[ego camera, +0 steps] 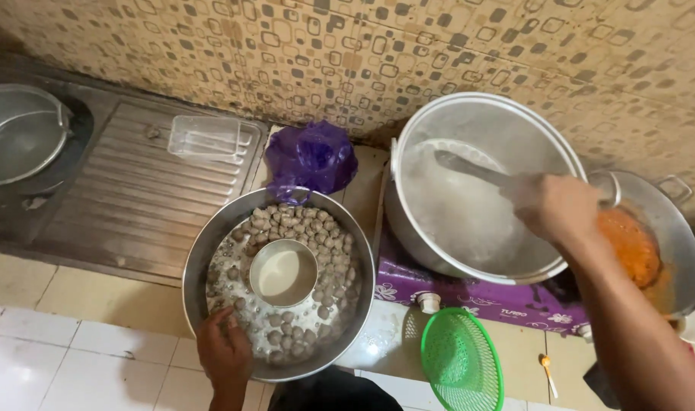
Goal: Transferring cooked meatballs from a boiling pot to a steamer tray using tongs.
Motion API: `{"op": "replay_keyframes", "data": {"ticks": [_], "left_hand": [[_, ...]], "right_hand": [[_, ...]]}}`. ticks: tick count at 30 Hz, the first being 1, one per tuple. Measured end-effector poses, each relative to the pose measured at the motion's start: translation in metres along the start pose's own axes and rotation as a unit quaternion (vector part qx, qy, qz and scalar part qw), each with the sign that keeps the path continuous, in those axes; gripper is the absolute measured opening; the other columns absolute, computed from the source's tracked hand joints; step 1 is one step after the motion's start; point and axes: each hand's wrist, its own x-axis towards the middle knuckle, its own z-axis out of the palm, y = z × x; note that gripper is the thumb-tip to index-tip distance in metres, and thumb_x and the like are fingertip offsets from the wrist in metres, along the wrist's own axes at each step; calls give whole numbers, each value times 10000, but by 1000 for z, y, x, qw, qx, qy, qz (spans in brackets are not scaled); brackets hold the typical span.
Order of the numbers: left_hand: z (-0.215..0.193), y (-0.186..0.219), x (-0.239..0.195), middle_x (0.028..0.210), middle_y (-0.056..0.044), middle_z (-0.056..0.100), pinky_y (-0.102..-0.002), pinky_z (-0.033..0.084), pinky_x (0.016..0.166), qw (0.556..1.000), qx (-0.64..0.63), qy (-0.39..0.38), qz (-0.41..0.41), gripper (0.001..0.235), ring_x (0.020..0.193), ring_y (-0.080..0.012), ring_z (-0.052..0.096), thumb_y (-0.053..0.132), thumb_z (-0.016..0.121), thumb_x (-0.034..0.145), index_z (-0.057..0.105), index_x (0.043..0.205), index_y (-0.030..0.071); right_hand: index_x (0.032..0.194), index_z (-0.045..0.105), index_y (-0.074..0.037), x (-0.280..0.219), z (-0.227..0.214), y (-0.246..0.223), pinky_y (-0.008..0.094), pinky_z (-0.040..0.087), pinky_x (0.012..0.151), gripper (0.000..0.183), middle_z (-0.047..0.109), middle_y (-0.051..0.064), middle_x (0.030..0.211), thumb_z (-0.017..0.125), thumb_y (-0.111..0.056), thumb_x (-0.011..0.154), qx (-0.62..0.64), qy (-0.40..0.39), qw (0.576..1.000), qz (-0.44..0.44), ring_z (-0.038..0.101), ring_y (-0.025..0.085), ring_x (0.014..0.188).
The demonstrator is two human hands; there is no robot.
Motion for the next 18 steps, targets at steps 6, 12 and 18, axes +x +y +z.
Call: {"op": "replay_keyframes", "data": {"ticks": [6,12,18], "left_hand": [[-6,15,2,1180,-203,686,-436,502,988,999,19,9,26,232,1095,-367,645,35,574,981,654,1185,-43],[-10,19,6,1120,-228,693,-458,503,927,999,10,-23,-41,227,1028,-375,636,50,567,967,673,1131,-66],[-7,11,3,1168,-205,717,-447,501,951,1000,13,-6,-9,270,1046,-382,653,58,571,957,681,1182,-43]], "right_hand": [[1051,744,-238,-75,-62,30,432,573,632,380,786,83,892,622,-589,973,59,66,995,37,744,343,742],[1221,659,-571,-100,-57,54,282,604,645,423,807,-102,960,442,-768,916,-122,-57,990,49,791,179,776],[1054,751,-423,-77,-42,52,312,596,597,320,779,-111,969,539,-599,892,-151,-86,984,-30,786,150,767]]}}
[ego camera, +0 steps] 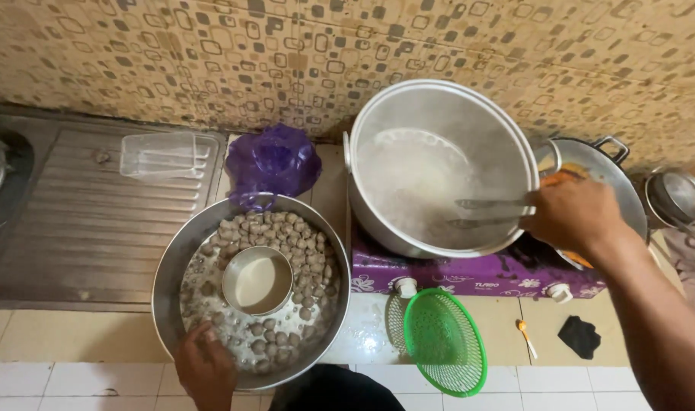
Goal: Transferring cooked meatballs from a boiling pot to a steamer tray using tongs.
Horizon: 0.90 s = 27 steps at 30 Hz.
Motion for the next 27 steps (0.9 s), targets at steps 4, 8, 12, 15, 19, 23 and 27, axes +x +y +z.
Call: {"op": "replay_keyframes", "data": {"ticks": [4,8,12,15,19,23,27], "left_hand": [[2,-1,2,1098,-214,688,-446,501,858,1000,15,-12,-20,242,974,-363,635,77,573,986,682,1173,-32],[-3,7,3,1111,-238,671,-445,514,836,997,-3,-39,-72,282,949,-359,640,108,548,989,670,1176,-64],[-2,10,1,1129,-226,684,-421,517,871,999,-24,1,-21,230,974,-361,652,40,591,995,661,1183,-73],[-1,1,1,1038,-211,673,-416,502,783,1000,-15,-12,-22,234,860,-333,623,25,575,975,665,1174,-58],[0,3,3,1019,-198,670,-393,525,719,999,-11,-36,-38,226,810,-301,628,10,566,979,639,1182,-56],[0,2,2,1102,-229,690,-434,516,843,1000,-11,-16,-21,242,957,-369,643,34,583,969,675,1173,-56],[0,-1,3,1035,-236,699,-438,524,810,1000,-15,-10,-8,239,895,-378,652,31,597,957,681,1153,-77]], "right_hand": [[750,751,-187,38,22,-29,286,450,430,303,703,0,628,522,-291,921,-55,29,996,-59,592,116,451],[724,676,-186,53,27,-53,240,434,406,359,673,-35,643,513,-330,1009,-54,29,992,-109,556,86,472],[986,672,-296,46,8,-34,201,456,361,397,686,-92,661,352,-490,1116,-116,-5,991,-68,573,11,460],[1159,683,-445,-7,-40,-11,217,515,532,351,695,-116,745,413,-634,1039,-8,-17,1000,20,652,37,593],[1236,646,-409,-46,-60,11,300,629,680,482,790,-108,1035,445,-737,946,22,-20,998,51,795,118,828],[1422,560,-427,-66,-52,26,266,654,570,540,775,-109,1106,519,-651,932,31,84,994,64,806,117,696],[1169,690,-345,-65,-15,29,235,569,528,465,770,-138,968,558,-707,909,-2,163,985,54,748,89,608]]}}
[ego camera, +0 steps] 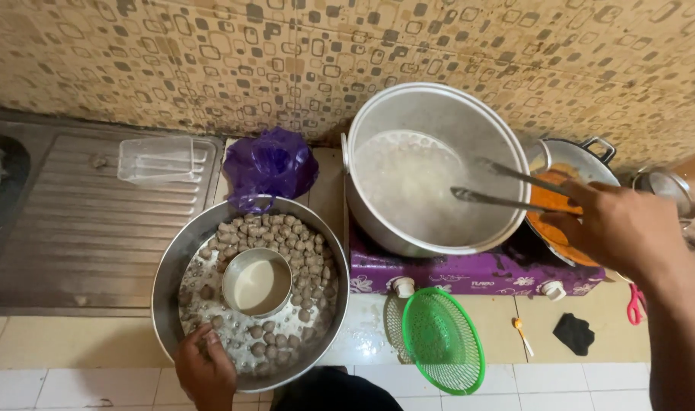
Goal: Transferring cooked meatballs from a boiling pot to a steamer tray using tongs.
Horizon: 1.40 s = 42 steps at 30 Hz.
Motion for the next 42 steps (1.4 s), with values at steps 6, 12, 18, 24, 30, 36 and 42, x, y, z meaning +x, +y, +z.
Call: {"op": "replay_keyframes", "data": {"ticks": [6,12,18,24,30,36,42], "left_hand": [[3,-4,-3,1005,-263,708,-456,551,784,999,22,-9,-30,262,835,-398,674,97,573,978,700,1129,-75],[35,-97,-8,864,-265,683,-395,555,653,995,-93,-42,-8,255,676,-341,666,86,575,919,628,1065,-116],[36,-91,-16,777,-213,663,-350,496,558,994,-69,-23,-84,297,549,-270,585,136,609,945,675,1132,-85],[30,-58,-13,1021,-261,712,-386,515,675,998,-19,32,-46,272,772,-337,646,100,622,925,703,1091,-99],[14,-6,-7,990,-241,675,-402,529,688,997,-13,46,-59,239,771,-340,636,84,601,978,705,1124,-74],[13,-11,-5,1008,-251,694,-427,534,751,998,5,56,-6,240,814,-381,648,73,621,963,706,1134,-74],[14,-17,-6,1036,-238,693,-460,526,789,999,13,30,-23,245,881,-405,651,94,640,954,703,1146,-44]], "right_hand": [[1187,629,-437,2,-8,13,151,611,564,428,778,-291,1009,439,-742,954,-17,-172,983,66,805,-14,678],[1120,731,-351,51,5,0,330,606,621,459,799,-98,895,531,-717,927,125,-133,980,85,783,202,736],[1004,777,-206,147,60,-90,371,486,650,470,778,18,870,590,-631,932,179,-210,961,32,718,214,766],[825,775,-76,191,100,-158,417,533,597,247,754,121,793,600,-251,822,213,-89,972,-40,675,329,613],[993,812,-137,162,60,-112,371,599,701,379,752,91,732,611,-458,1003,255,-166,951,50,702,217,626],[1037,781,-286,89,79,-35,409,506,538,197,779,-17,849,670,-413,935,233,46,971,9,701,269,622],[1093,779,-339,37,37,-15,431,554,642,284,774,73,814,597,-529,989,209,-24,968,136,718,350,702]]}}
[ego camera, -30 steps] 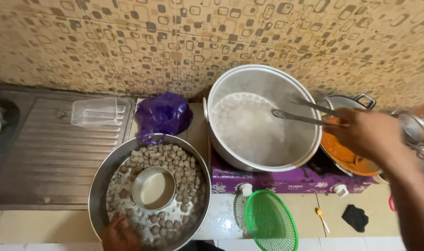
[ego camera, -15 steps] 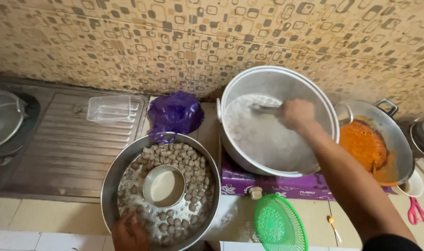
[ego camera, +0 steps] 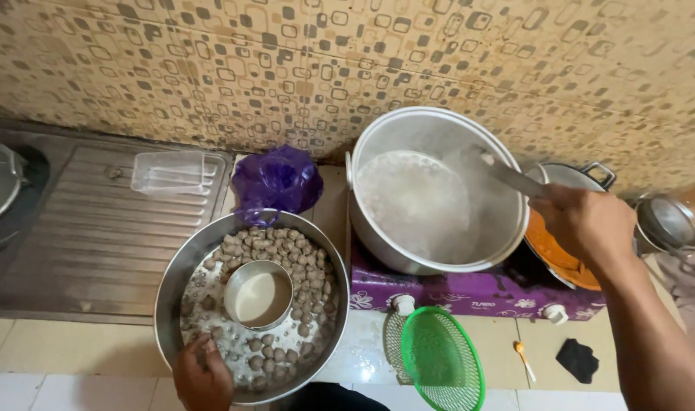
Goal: Transferring cooked meatballs from a boiling pot to a steamer tray using tongs.
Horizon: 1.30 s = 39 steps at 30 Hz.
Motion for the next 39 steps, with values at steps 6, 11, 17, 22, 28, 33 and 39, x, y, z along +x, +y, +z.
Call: {"op": "replay_keyframes", "data": {"ticks": [6,11,17,22,28,33,39], "left_hand": [[-2,0,0,1072,-212,689,-437,516,869,999,-1,8,40,247,943,-376,643,70,628,957,692,1170,-37],[-2,-5,-1,1098,-159,669,-409,513,842,999,-54,5,-1,204,955,-298,627,106,569,1009,644,1159,-11],[-12,37,9,1054,-177,683,-449,504,875,997,-39,36,57,220,948,-370,642,170,582,1023,662,1154,13],[-16,31,6,1145,-183,679,-436,490,934,999,-42,-10,28,248,1046,-355,634,96,569,967,637,1186,-1],[-18,35,6,1067,-164,636,-414,485,846,999,-42,-28,-12,243,934,-304,608,102,542,993,636,1191,-4],[-15,32,5,1050,-164,657,-400,485,805,1000,-28,-10,3,240,897,-309,607,83,578,973,649,1184,-8],[-15,31,4,1137,-181,654,-412,501,857,999,-12,-33,-33,256,984,-313,619,120,555,998,635,1201,-12]], "right_hand": [[1200,811,-275,-54,-16,-17,407,503,507,317,719,66,717,795,-415,915,79,134,985,-67,635,282,511],[1197,777,-68,-131,-13,-99,360,551,570,432,791,98,859,807,-340,862,259,-34,959,-108,736,255,633],[957,786,-226,-177,81,-169,422,503,570,205,758,40,728,725,-392,853,265,-113,929,-232,631,272,598],[1167,696,-170,-194,63,-190,449,537,543,418,738,67,863,721,-432,843,211,-93,925,-303,699,330,657],[1183,732,-248,-119,-44,-109,281,635,497,421,821,-4,912,750,-452,815,227,-122,958,-130,800,120,637],[907,722,-208,24,58,-68,403,494,510,429,711,70,754,576,-595,1024,-66,144,973,-168,640,308,585],[1050,782,-157,102,75,-146,386,553,701,376,760,77,895,654,-496,948,-37,-148,979,-138,711,272,765]]}}
